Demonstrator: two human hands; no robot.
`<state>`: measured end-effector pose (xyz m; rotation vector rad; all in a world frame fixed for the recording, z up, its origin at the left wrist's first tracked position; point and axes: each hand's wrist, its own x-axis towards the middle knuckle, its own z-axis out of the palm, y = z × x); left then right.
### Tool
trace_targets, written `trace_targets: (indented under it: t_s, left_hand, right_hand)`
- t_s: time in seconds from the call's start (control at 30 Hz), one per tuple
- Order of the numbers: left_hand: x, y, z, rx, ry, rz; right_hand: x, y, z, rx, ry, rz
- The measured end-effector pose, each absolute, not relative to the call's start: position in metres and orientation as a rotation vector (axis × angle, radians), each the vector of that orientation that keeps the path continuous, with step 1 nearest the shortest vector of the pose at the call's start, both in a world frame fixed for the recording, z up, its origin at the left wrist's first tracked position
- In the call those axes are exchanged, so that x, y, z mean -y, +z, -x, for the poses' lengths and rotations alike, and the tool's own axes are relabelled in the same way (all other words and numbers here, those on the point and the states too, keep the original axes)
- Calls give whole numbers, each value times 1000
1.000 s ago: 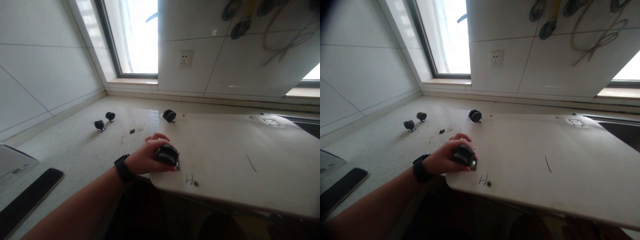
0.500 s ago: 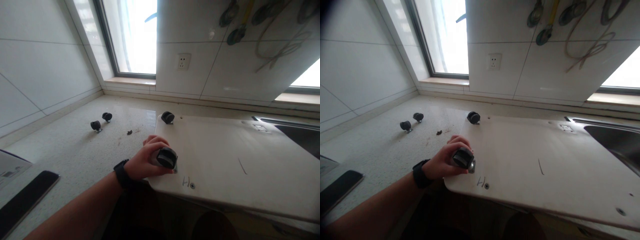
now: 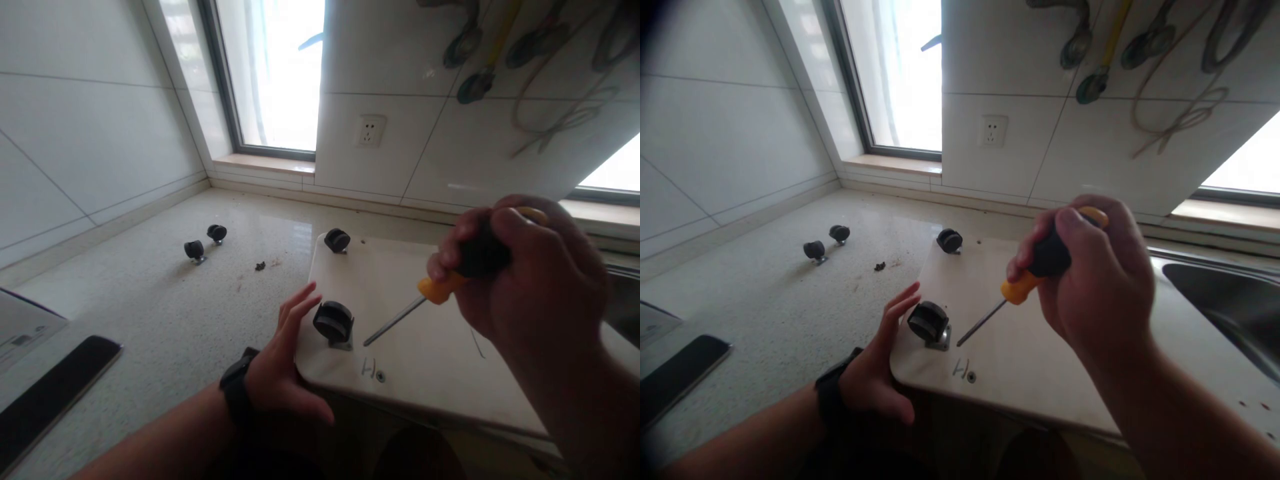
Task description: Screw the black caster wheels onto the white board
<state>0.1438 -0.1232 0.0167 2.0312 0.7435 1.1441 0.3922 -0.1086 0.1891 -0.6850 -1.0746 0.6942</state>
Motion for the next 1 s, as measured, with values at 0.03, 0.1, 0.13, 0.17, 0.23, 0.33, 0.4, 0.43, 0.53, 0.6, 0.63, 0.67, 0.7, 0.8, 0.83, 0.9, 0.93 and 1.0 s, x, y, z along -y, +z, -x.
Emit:
trace_targets:
  t_s: [0.03,0.1,0.13,0.17,0.23,0.33,0.4,0.43,0.53,0.6,0.63,0.67,0.7,0.8,0.83,0.9,0.93,1.0]
  left_hand:
    - [125,15,-144,-768,1162,-2068]
    - [124,14,-146,-781,1196,-2122]
    - [123,14,-147,-775,1209,-2137]
    - [122,14,-147,-765,1220,-2145]
    - [119,13,-148,-756,1230,-2146]
    - [117,11,-149,-752,1237,-2143]
    - [117,10,-149,-754,1243,-2149]
    - [118,9,-149,-754,1247,-2152]
    - [119,8,-150,-769,1254,-2131]
    - [120,8,-150,-790,1245,-2095]
    - [120,7,-150,-800,1239,-2081]
    - [121,7,-150,-807,1237,-2073]
    - [121,8,-150,-808,1238,-2073]
    - [121,9,-151,-801,1236,-2087]
    - [121,9,-151,-799,1237,-2088]
    - [121,9,-151,-797,1244,-2084]
    - [121,9,-151,-797,1250,-2082]
    - [120,8,-152,-794,1258,-2087]
  right_hand:
    - [106,187,-386,1095,710,659]
    - [103,181,-378,1129,749,617]
    - [102,179,-376,1146,763,601]
    - [102,177,-374,1159,778,597]
    - [102,177,-372,1180,806,606]
    - [104,180,-371,1203,849,609]
    - [104,181,-369,1213,863,599]
    - [103,181,-368,1219,869,596]
    - [102,182,-366,1252,887,577]
    - [101,183,-365,1284,902,551]
    - [101,184,-364,1299,909,538]
    - [102,185,-363,1310,914,529]
    - [103,186,-363,1319,916,524]
    - [104,188,-362,1341,914,519]
    - [105,188,-362,1346,913,515]
    - [105,188,-362,1347,917,512]
    - [106,188,-362,1342,918,512]
    - [106,187,-362,1333,924,517]
